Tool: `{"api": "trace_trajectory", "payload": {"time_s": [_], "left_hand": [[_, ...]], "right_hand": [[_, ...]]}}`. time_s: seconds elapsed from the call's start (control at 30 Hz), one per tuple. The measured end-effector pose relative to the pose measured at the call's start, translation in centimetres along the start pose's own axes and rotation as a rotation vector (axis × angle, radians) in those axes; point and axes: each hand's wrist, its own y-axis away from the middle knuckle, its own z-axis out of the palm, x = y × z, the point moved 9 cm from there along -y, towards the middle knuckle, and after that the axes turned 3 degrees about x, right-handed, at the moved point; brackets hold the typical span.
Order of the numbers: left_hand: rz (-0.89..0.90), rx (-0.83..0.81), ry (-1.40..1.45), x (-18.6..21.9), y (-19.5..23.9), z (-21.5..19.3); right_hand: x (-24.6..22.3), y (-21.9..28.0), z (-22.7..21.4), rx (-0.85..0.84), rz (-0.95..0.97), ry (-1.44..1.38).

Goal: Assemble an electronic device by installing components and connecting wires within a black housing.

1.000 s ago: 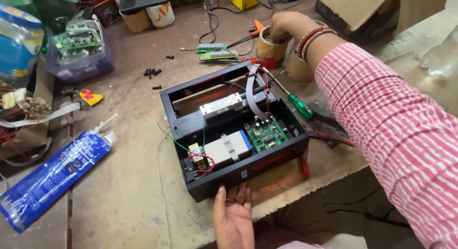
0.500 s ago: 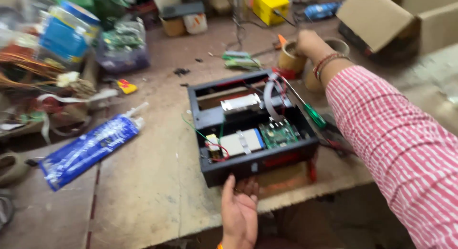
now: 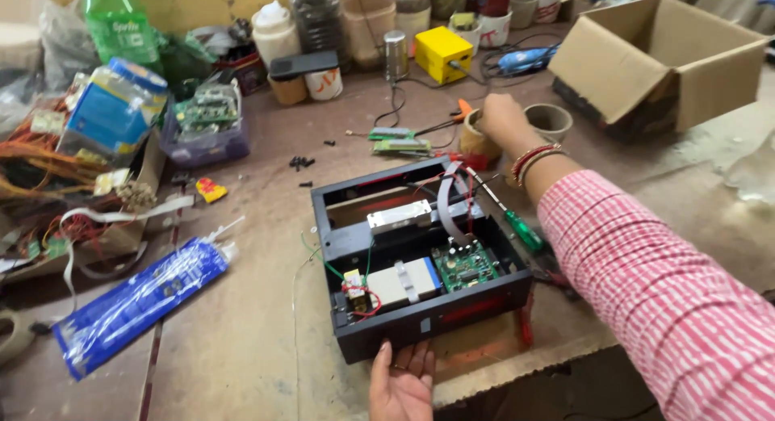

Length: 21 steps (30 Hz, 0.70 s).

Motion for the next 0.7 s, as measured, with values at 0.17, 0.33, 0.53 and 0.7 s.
{"api": "trace_trajectory", "payload": {"time_s": [0.17, 0.33, 0.53, 0.7], "left_hand": [[-0.049, 0.046, 0.05, -0.2, -1.8, -2.0], [-0.047, 0.064, 0.018, 0.3, -1.6, -1.8], [-0.122, 0.001, 0.038, 0.6, 2.5, 3.2], [0.089, -0.303, 0.053, 3.1, 8.8, 12.1]], "right_hand": [[0.4, 0.6, -1.8, 0.137, 0.06, -0.222], [-3.5, 5.4, -7.7, 0.264, 0.128, -0.747], [-16.9, 20.3, -12.9, -0.31, -0.173, -1.01], [-23.9, 29.2, -13.6, -0.619, -0.87, -0.678]]}}
